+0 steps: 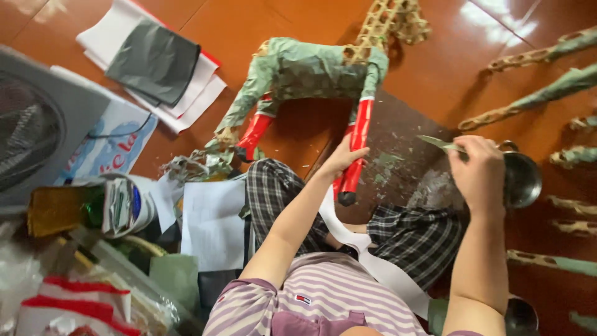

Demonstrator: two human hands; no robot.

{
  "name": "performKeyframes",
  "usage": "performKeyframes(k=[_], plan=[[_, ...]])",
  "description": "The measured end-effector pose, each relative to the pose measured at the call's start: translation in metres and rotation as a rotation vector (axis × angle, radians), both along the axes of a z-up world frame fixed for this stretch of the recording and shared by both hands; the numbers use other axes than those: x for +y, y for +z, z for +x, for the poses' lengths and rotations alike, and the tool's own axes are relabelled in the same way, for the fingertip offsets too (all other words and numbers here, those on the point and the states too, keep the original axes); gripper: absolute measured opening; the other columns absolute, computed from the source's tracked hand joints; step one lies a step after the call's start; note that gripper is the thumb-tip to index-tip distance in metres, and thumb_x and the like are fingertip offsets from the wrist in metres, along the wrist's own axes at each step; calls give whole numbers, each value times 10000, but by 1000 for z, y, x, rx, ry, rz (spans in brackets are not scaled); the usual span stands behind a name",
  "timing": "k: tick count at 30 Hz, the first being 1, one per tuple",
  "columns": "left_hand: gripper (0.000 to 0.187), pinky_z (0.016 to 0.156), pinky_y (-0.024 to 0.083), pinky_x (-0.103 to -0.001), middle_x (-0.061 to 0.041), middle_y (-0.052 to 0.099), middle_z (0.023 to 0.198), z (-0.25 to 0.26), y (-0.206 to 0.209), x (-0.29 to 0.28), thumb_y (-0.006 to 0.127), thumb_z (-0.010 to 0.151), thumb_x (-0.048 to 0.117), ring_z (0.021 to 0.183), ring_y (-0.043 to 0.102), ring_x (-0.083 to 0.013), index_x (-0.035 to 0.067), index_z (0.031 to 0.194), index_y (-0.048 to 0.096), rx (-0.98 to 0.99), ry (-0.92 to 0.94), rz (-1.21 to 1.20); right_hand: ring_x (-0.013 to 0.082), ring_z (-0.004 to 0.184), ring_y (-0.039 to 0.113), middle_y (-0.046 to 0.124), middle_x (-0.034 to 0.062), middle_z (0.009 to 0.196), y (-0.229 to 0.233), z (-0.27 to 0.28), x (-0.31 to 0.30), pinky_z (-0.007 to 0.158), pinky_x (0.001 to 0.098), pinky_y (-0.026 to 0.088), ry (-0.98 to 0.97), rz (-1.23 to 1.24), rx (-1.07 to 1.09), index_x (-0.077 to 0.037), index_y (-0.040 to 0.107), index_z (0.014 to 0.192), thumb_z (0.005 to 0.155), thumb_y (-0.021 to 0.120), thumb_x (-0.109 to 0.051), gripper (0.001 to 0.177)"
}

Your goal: Assembling and decorating a paper animal figure using glue and colored paper strips.

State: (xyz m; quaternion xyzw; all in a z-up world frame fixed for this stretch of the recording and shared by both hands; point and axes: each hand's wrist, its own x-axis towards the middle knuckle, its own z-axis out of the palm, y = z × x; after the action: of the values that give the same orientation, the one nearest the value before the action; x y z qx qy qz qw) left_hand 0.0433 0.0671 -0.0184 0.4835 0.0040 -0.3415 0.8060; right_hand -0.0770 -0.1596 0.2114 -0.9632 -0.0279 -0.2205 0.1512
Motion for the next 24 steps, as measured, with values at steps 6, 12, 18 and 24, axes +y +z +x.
performKeyframes(k=[6, 12, 18, 24], plan=[[614, 578, 573, -323, -73, 596, 959, -37, 26, 2, 730, 936, 131, 646, 633, -157, 51, 1445, 395, 6, -67, -51, 349, 1051, 656, 708, 161, 1097, 16, 19, 4, 942, 416, 525, 55, 29, 34, 11, 688, 1053, 1002, 751, -19, 86], [661, 598, 597, -318, -70, 593, 956, -53, 26, -13, 722, 927, 152, 694, 665, -156, 76, 1476, 361, 35, -155, -95, 309, 1062, 694, 735, 153, 1112, 19, 96, 19, 988, 414, 555, 214, 73, 57, -9, 728, 1073, 985, 719, 19, 93], [772, 616, 586, -317, -82, 590, 984, -59, 19, -2, 690, 919, 155, 725, 652, -151, 144, 1559, 258, 141, -246, -18, 243, 814, 657, 703, 168, 900, -18, 196, 18, 711, 381, 506, 193, 360, 357, 22, 727, 1084, 958, 790, -118, 199], [695, 817, 530, -328, -145, 625, 1283, -21, -26, 9, 635, 1004, 188, 1006, 657, -212, 137, 1605, 291, -105, -200, 370, 149, 687, 565, 684, 106, 741, -162, 296, -32, 622, 377, 462, 25, 769, 534, 28, 735, 993, 908, 803, -131, 193]])
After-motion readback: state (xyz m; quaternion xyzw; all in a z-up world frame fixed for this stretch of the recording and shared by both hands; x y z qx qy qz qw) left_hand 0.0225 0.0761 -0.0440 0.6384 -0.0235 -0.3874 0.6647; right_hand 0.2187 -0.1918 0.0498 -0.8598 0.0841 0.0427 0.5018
